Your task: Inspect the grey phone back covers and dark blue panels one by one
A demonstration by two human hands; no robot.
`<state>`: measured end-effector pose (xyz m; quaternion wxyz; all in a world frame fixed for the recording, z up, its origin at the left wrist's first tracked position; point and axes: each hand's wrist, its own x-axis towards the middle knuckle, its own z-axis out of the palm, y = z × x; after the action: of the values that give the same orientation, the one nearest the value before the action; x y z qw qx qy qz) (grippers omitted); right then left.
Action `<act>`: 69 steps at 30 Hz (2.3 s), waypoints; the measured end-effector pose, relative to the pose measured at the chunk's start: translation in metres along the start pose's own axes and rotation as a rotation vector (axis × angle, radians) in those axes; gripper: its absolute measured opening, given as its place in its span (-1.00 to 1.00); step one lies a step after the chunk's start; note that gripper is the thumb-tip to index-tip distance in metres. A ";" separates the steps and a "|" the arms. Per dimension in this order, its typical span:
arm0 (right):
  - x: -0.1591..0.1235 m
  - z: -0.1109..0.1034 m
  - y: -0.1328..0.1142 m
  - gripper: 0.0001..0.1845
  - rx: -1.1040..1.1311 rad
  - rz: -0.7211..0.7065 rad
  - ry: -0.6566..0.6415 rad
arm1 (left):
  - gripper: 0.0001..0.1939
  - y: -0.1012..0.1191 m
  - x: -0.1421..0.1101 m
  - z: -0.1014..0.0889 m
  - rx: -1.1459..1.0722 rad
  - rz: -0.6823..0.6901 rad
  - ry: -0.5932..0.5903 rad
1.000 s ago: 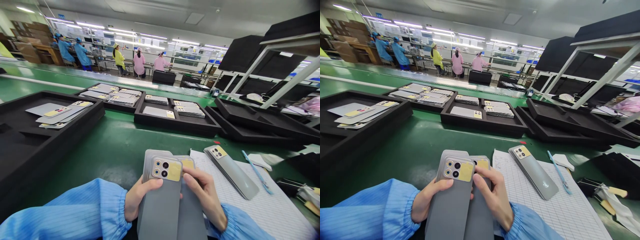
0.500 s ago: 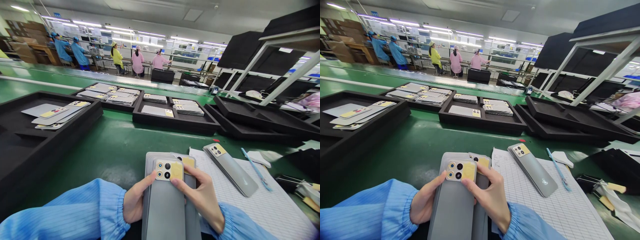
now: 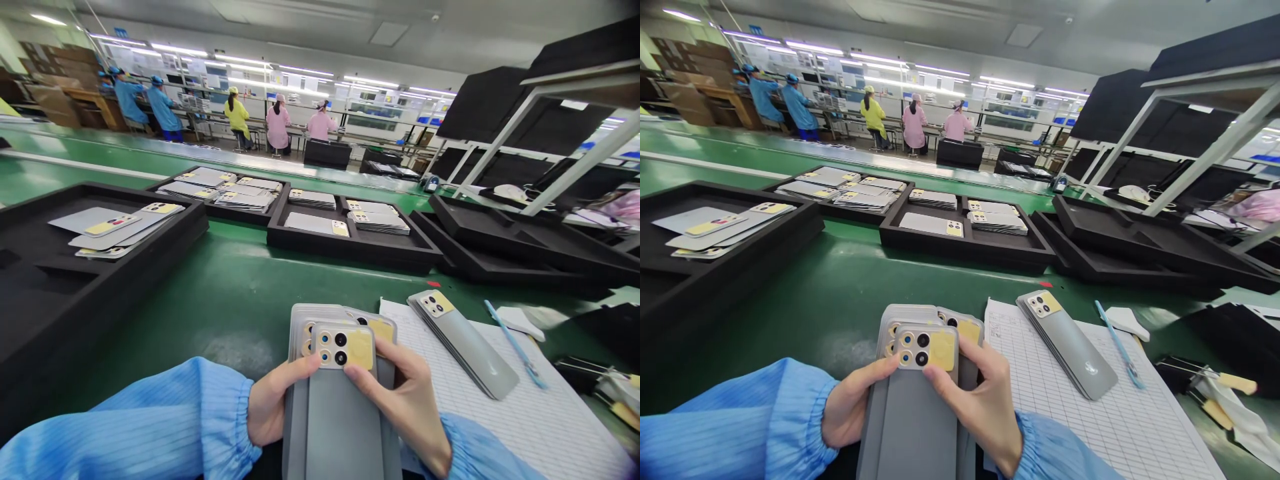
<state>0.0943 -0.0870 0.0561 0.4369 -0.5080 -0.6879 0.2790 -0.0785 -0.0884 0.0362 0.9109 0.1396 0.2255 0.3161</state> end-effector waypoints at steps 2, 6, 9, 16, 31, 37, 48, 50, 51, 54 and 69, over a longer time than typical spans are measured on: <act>0.000 -0.001 0.001 -0.76 -0.005 -0.014 -0.006 | -0.50 0.000 0.000 0.000 0.019 0.027 -0.002; -0.001 -0.001 0.001 -0.75 -0.003 -0.031 -0.003 | -0.50 0.000 0.002 -0.002 0.050 0.066 -0.005; -0.004 0.002 0.001 -0.72 0.030 -0.015 -0.001 | -0.51 0.000 0.002 -0.002 0.072 0.067 -0.002; 0.003 -0.003 0.000 -0.70 0.228 0.169 0.083 | -0.60 0.004 0.000 0.000 -0.004 0.015 0.006; 0.022 -0.028 0.002 -0.48 0.309 0.217 0.271 | -0.64 0.005 0.001 0.001 0.143 0.092 -0.044; 0.017 -0.021 0.007 -0.75 0.214 0.211 0.044 | -0.66 0.003 0.001 0.001 0.122 0.083 -0.026; 0.005 0.005 0.007 -0.58 0.356 0.344 -0.182 | -0.62 -0.002 0.003 0.002 0.147 0.086 0.030; 0.005 0.007 0.005 -0.65 0.306 0.298 -0.198 | -0.59 -0.002 0.003 0.002 0.160 0.078 0.070; 0.005 0.007 0.004 -0.67 0.289 0.286 -0.194 | -0.58 -0.001 0.002 0.002 0.158 0.078 0.075; 0.006 0.007 -0.001 -0.70 0.277 0.293 -0.179 | -0.54 0.001 0.002 0.001 0.102 0.049 0.017; 0.007 0.001 0.000 -0.77 0.218 0.210 -0.173 | -0.55 0.004 0.002 0.003 0.036 0.010 0.093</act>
<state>0.0932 -0.0807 0.0579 0.3972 -0.5008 -0.6316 0.4387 -0.0779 -0.0847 0.0393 0.8952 0.1419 0.2727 0.3226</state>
